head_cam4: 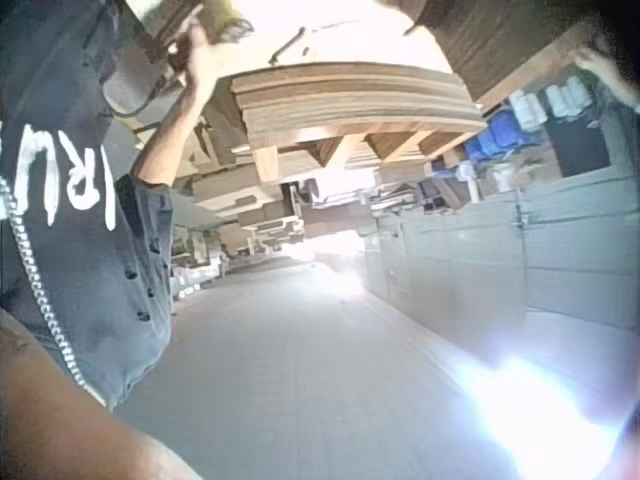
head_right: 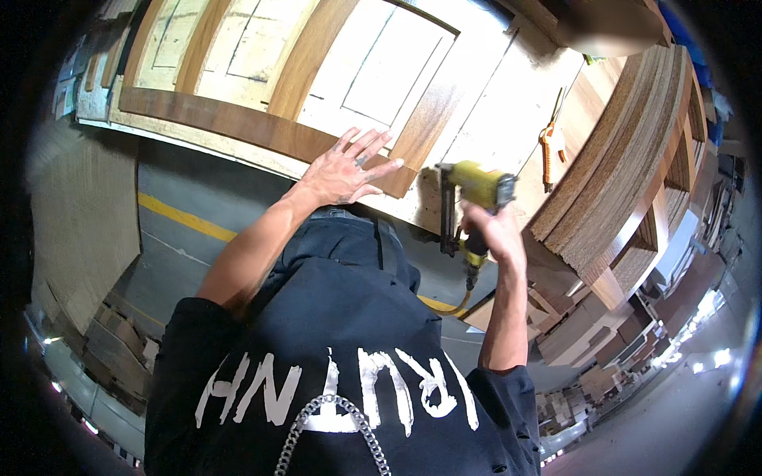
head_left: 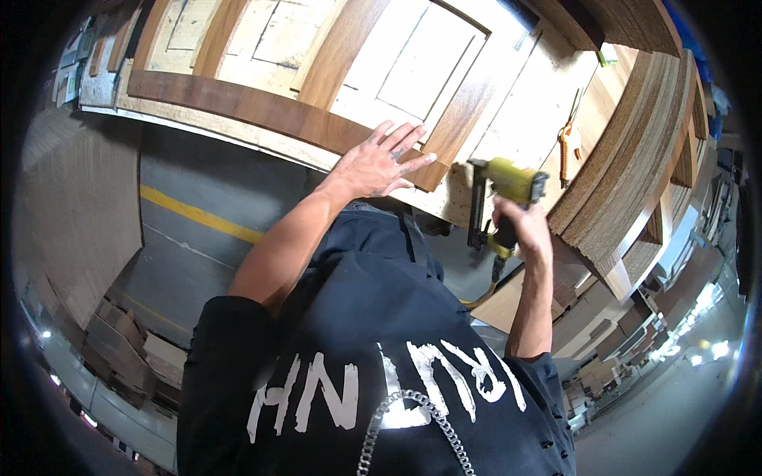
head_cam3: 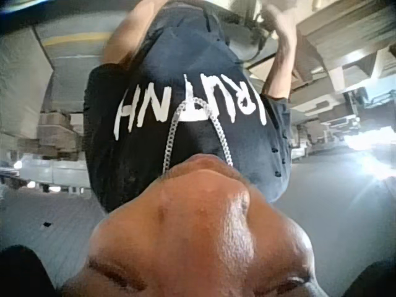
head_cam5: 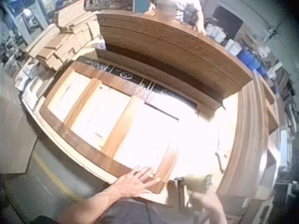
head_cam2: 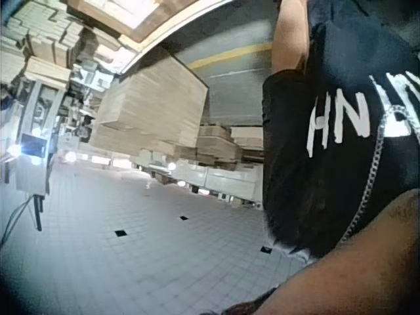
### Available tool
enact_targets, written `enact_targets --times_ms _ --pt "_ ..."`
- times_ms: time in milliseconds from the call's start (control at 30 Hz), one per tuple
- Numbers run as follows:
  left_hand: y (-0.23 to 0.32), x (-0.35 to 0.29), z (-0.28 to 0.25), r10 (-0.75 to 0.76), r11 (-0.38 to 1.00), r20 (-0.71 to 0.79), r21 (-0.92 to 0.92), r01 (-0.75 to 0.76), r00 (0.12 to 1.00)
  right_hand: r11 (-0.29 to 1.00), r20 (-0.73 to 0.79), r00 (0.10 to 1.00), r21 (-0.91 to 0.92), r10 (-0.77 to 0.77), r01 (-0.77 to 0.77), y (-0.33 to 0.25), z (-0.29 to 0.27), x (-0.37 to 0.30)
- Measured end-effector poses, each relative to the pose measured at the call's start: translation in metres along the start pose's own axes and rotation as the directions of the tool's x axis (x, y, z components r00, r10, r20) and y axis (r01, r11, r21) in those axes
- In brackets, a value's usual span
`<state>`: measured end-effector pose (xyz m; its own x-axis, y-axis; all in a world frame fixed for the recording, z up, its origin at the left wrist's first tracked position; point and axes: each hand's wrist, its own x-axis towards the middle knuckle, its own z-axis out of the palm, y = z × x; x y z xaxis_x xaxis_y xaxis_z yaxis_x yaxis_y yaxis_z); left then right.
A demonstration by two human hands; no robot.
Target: The person assembles wooden frames by placing thin wooden strips onto a larger wooden base and securing them with a nail gun. The person repeatedly positions strips and fastens them, then stacks completed frames on the workbench.
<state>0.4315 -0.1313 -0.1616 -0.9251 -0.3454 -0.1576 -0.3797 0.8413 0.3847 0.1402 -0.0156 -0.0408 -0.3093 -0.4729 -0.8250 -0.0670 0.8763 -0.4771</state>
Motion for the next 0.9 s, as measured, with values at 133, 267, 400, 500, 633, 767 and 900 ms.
enact_targets --times_ms 133,267,400,500,633,767,900 --pt "-0.001 -0.001 -0.004 0.006 1.0 -0.009 -0.007 -0.006 1.0 0.843 0.042 0.952 -0.453 -0.305 0.29 0.01 0.033 -0.005" --pt "-0.003 -0.002 0.003 0.015 0.999 -0.043 -0.039 -0.017 0.999 0.768 0.108 0.918 -0.515 -0.383 0.381 0.019 0.042 0.005" --pt "-0.003 -0.001 0.003 0.015 0.999 -0.048 -0.033 -0.016 0.999 0.737 0.105 0.906 -0.547 -0.41 0.396 0.009 0.05 0.002" --pt "-0.003 -0.001 0.002 0.013 0.999 -0.041 -0.036 -0.014 0.999 0.745 0.084 0.911 -0.547 -0.405 0.382 0.004 0.054 -0.001" --pt "-0.003 -0.001 0.002 0.018 1.0 -0.045 -0.007 -0.018 0.999 0.762 0.056 0.912 -0.531 -0.406 0.372 0.005 0.058 -0.003" --pt "-0.001 -0.001 0.004 0.008 1.0 -0.057 -0.027 -0.01 0.998 0.771 0.056 0.943 -0.561 -0.327 0.3 0.002 0.059 -0.002" --pt "-0.001 -0.002 0.0 0.002 0.999 -0.036 -0.036 -0.003 0.999 0.701 0.082 0.914 -0.617 -0.396 0.359 -0.008 0.06 -0.005"
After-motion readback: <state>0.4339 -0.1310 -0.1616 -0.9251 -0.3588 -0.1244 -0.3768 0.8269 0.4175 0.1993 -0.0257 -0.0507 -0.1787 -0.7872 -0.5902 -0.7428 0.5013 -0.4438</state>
